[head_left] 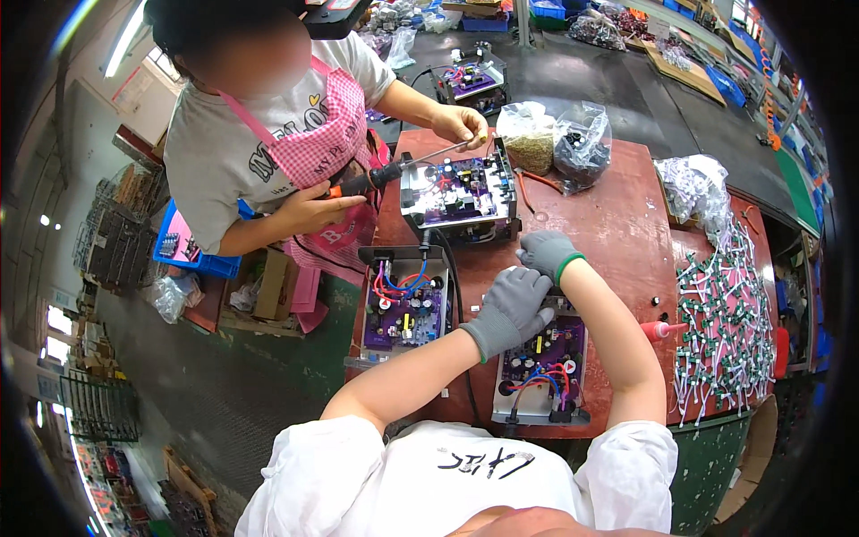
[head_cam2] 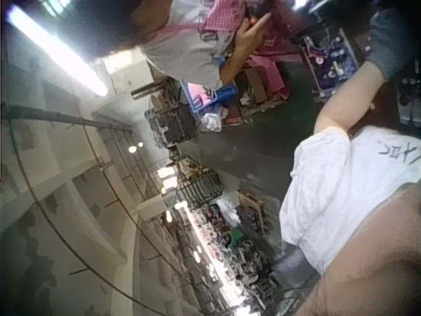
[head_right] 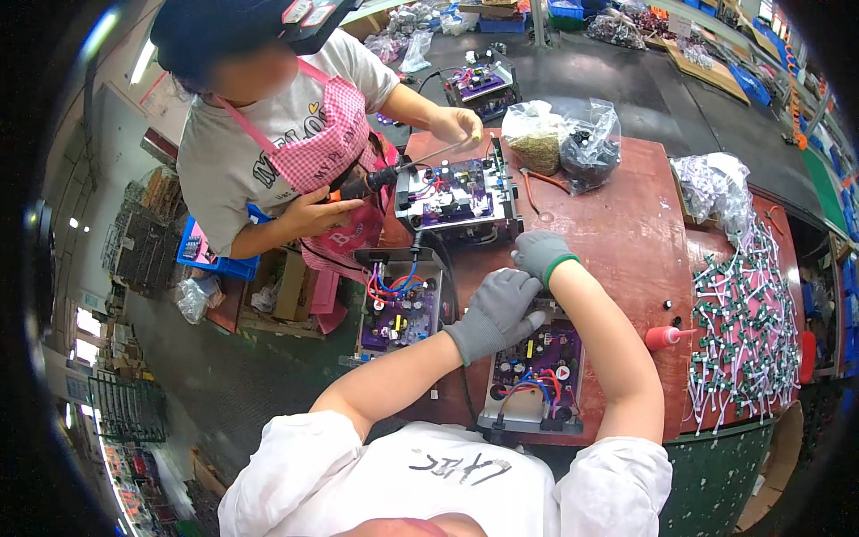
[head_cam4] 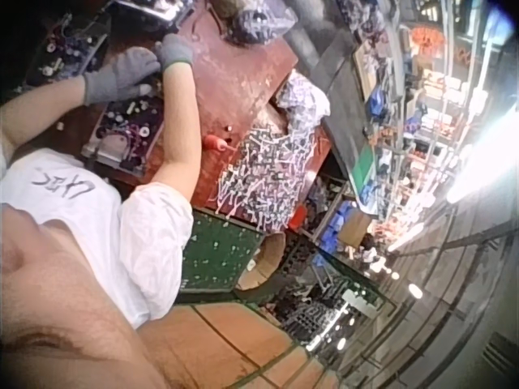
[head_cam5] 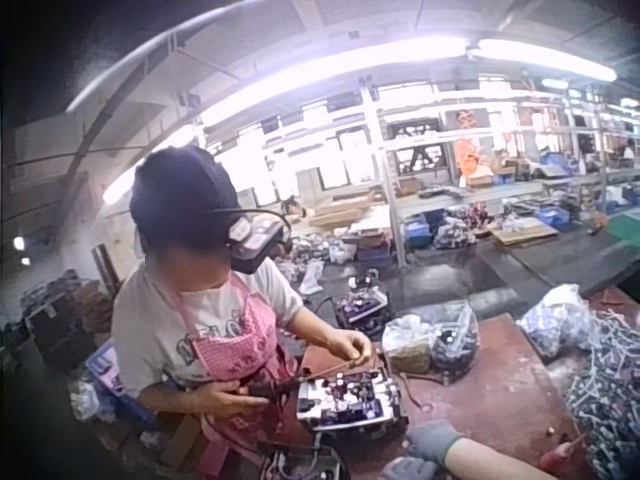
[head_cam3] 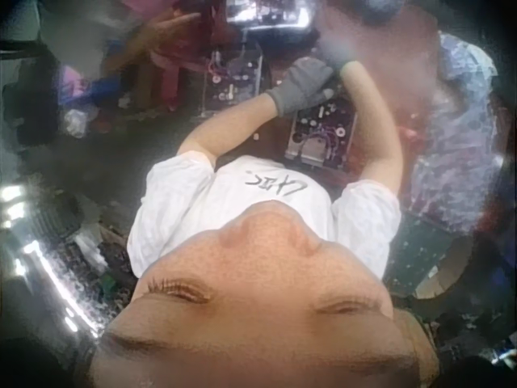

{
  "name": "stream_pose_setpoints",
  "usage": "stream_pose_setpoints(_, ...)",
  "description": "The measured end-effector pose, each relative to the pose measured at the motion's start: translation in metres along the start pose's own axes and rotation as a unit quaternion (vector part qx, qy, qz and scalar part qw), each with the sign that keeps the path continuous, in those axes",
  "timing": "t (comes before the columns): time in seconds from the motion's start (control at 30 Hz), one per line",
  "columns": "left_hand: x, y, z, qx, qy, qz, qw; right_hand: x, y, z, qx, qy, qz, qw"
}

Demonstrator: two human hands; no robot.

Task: The person assembles electronic devices on a workbench. They open the casing of two black units, connect internal wires, and use a screwdriver to secure components. A coworker performs similar assembly tasks nearby.

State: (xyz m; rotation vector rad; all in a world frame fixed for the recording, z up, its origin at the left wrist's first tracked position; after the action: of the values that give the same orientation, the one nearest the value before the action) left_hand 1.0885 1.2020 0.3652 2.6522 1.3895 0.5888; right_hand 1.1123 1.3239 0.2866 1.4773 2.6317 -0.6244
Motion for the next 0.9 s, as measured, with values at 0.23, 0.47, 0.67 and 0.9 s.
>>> stream_pose_setpoints(0.23, -0.002, 0.000, -0.001, 0.003, 0.007, 0.002, 1.000, -0.001, 0.000, 0.004, -0.008, -0.035, 0.015, 0.999)
stream_pose_setpoints(0.47, -0.003, 0.002, -0.010, 0.012, 0.042, 0.002, 0.999, 0.006, 0.005, 0.006, -0.010, 0.011, -0.006, 1.000)
stream_pose_setpoints(0.67, -0.001, -0.003, -0.007, 0.029, 0.038, -0.007, 0.999, 0.011, 0.010, 0.013, -0.033, -0.023, -0.039, 0.998)
stream_pose_setpoints(0.9, -0.010, -0.005, -0.002, -0.002, 0.022, -0.024, 0.999, 0.010, 0.007, 0.021, -0.019, -0.055, -0.038, 0.998)
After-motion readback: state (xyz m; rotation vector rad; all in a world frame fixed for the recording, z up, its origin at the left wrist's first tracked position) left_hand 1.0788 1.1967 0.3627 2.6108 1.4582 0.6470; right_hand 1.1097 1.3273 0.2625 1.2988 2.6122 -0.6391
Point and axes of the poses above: each hand's wrist, its own x-axis towards the middle knuckle, its own z-axis out of the palm, y = z × x, the point moved 9 cm from there along x, towards the middle knuckle, and after that the axes turned 4 degrees about x, right-handed, at the moved point
